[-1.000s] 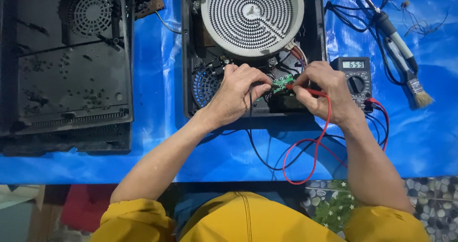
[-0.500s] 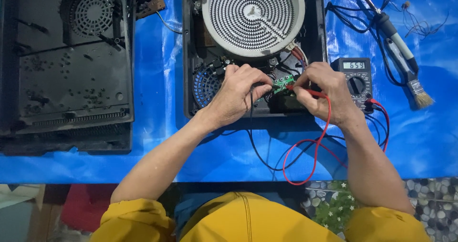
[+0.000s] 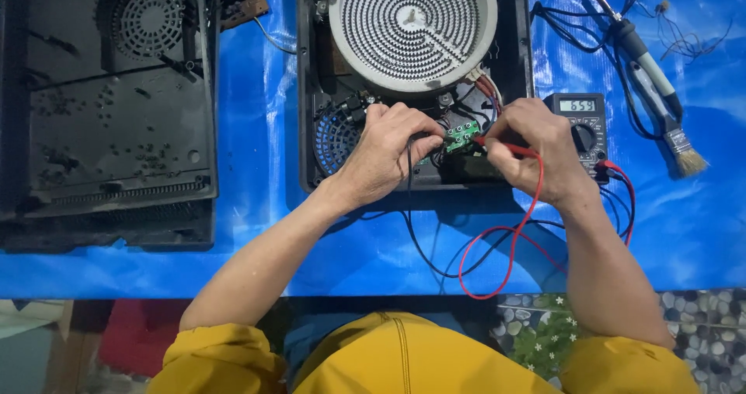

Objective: Testing the internal circuitry of an induction cooker using a digital multimeter to diagnose functionality.

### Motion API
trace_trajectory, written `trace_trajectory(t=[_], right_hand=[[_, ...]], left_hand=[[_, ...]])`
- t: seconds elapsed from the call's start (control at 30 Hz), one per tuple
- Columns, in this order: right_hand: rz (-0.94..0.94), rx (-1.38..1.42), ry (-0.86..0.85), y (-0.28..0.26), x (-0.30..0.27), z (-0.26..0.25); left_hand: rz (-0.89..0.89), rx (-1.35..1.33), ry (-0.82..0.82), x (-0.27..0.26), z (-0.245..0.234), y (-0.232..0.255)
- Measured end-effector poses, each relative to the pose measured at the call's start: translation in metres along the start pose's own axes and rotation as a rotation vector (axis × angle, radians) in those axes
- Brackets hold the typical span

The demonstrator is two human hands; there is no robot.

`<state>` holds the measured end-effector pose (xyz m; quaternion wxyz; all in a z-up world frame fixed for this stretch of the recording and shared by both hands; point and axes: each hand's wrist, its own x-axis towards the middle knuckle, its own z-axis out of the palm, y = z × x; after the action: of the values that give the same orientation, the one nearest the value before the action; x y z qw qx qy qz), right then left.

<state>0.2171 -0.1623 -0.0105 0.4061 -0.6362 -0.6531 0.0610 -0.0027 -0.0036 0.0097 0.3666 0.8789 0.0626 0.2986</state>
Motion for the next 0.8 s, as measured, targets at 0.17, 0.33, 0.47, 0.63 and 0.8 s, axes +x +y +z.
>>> trace_trajectory(t=[0.17,0.33,0.47,0.63,0.8], right_hand=[[0.027,0.012,-0.012,-0.008,0.002,-0.002],[0.006,0.055,0.026,-0.009,0.004,-0.003],[0.012,0.054,0.085,-0.008,0.008,-0.012],[0.055,0.031,0.168,0.0,0.002,-0.036],[-0.006,0.069,0.146,-0.014,0.001,-0.032]], left_hand=[[-0.002,0.007,0.0,0.0,0.001,0.0],[0.027,-0.008,0.063,0.001,0.002,-0.003],[0.087,0.036,0.152,0.002,-0.002,-0.004],[0.135,0.103,0.19,0.002,-0.016,0.009],[0.142,0.144,0.244,-0.015,-0.035,0.016]])
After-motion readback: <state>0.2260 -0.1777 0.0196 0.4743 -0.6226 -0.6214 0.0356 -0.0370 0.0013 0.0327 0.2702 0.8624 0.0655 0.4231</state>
